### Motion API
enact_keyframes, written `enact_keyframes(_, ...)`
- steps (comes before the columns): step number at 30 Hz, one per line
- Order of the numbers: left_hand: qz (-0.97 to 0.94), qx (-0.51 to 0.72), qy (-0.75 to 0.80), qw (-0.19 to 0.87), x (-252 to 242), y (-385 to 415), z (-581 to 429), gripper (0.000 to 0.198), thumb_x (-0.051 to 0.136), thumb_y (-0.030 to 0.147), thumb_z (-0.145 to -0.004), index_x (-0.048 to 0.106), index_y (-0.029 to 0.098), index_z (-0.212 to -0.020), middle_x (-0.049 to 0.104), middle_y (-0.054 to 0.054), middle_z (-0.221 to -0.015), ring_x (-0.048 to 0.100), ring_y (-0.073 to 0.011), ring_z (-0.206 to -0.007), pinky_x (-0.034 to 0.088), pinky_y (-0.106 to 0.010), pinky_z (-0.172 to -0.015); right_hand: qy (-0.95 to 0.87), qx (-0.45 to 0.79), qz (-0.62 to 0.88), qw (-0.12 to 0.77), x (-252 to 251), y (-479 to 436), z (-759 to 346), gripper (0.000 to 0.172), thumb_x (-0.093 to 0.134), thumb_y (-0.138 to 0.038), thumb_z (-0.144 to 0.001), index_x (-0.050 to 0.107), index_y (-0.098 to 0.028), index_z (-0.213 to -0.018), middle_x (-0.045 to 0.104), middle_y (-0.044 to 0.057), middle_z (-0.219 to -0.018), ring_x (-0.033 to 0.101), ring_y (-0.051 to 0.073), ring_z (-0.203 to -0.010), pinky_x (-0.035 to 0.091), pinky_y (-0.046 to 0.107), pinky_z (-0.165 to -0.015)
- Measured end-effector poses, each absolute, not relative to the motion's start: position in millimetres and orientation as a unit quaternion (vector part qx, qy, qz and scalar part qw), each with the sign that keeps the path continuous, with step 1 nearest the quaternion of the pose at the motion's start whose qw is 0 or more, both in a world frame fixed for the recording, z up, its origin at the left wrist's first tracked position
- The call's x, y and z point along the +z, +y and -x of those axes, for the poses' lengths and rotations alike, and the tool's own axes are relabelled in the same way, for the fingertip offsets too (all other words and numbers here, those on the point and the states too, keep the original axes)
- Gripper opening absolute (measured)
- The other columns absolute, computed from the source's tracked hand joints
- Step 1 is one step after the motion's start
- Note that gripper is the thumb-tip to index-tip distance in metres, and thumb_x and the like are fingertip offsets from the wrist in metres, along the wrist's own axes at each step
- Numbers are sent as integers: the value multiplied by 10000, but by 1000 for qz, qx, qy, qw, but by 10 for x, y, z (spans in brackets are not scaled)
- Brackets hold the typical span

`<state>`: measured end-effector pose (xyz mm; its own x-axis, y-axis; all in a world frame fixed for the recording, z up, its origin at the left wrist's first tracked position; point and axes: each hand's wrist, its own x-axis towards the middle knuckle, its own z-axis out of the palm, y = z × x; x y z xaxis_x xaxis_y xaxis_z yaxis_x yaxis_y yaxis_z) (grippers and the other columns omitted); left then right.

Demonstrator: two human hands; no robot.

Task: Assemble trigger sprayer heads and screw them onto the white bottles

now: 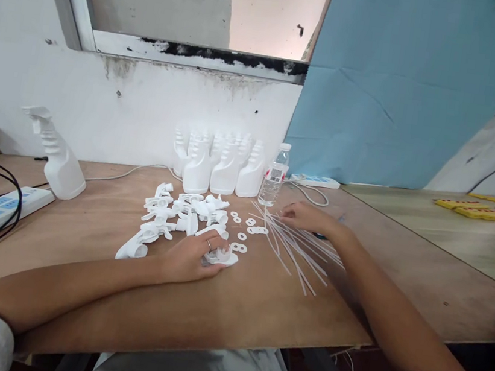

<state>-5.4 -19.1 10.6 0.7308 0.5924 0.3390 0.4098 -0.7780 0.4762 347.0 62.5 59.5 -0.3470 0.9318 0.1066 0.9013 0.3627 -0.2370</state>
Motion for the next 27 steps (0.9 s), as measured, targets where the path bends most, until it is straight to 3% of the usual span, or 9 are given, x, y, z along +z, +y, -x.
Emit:
enact_keyframes(5,-912,244,274,181,109,-200,53,231,586,311,-885,529,225,-1092,600,-38,-1123,594,-184,-980,473,-301,-867,-808,130,575,22,545,659,-3547,172,642,-329,-710,678,-168,-660,672,27,-651,591,163,-610,377,246,-569)
enact_keyframes(12,-918,233,282,156,106,-217,62,251,556,345,-902,511,238,-1125,609,-35,-1145,593,-195,-1002,475,-308,-871,-799,70,594,60,470,649,-3372,128,547,-241,-735,562,-181,-624,620,19,-644,546,157,-613,326,255,-568)
enact_keyframes(16,-918,228,285,153,113,-223,68,273,552,381,-907,512,235,-1134,618,-44,-1155,602,-201,-988,478,-310,-847,-766,-11,629,133,527,656,-3372,126,524,-268,-767,519,-182,-675,620,55,-699,535,177,-662,317,275,-588)
enact_keyframes(19,-919,221,288,153,116,-228,73,328,538,443,-916,510,227,-1162,636,-47,-1135,614,-207,-952,477,-317,-827,-710,-8,648,276,641,593,-3327,64,525,-254,-775,508,-192,-771,605,34,-658,528,163,-602,335,271,-568)
enact_keyframes(23,-916,200,314,151,117,-233,66,381,487,443,-943,477,231,-1260,661,-46,-1079,643,-211,-894,481,-319,-789,-650,250,489,525,773,412,-3086,233,610,-305,-777,481,-219,-950,612,-22,-676,480,112,-439,357,252,-456)
enact_keyframes(27,-909,194,336,155,109,-231,49,485,515,451,-923,415,242,-1350,662,-47,-1110,655,-211,-851,489,-324,-788,-661,402,317,548,758,175,-2685,322,701,-402,-815,544,-208,-1019,654,-3,-749,605,131,-557,486,271,-526)
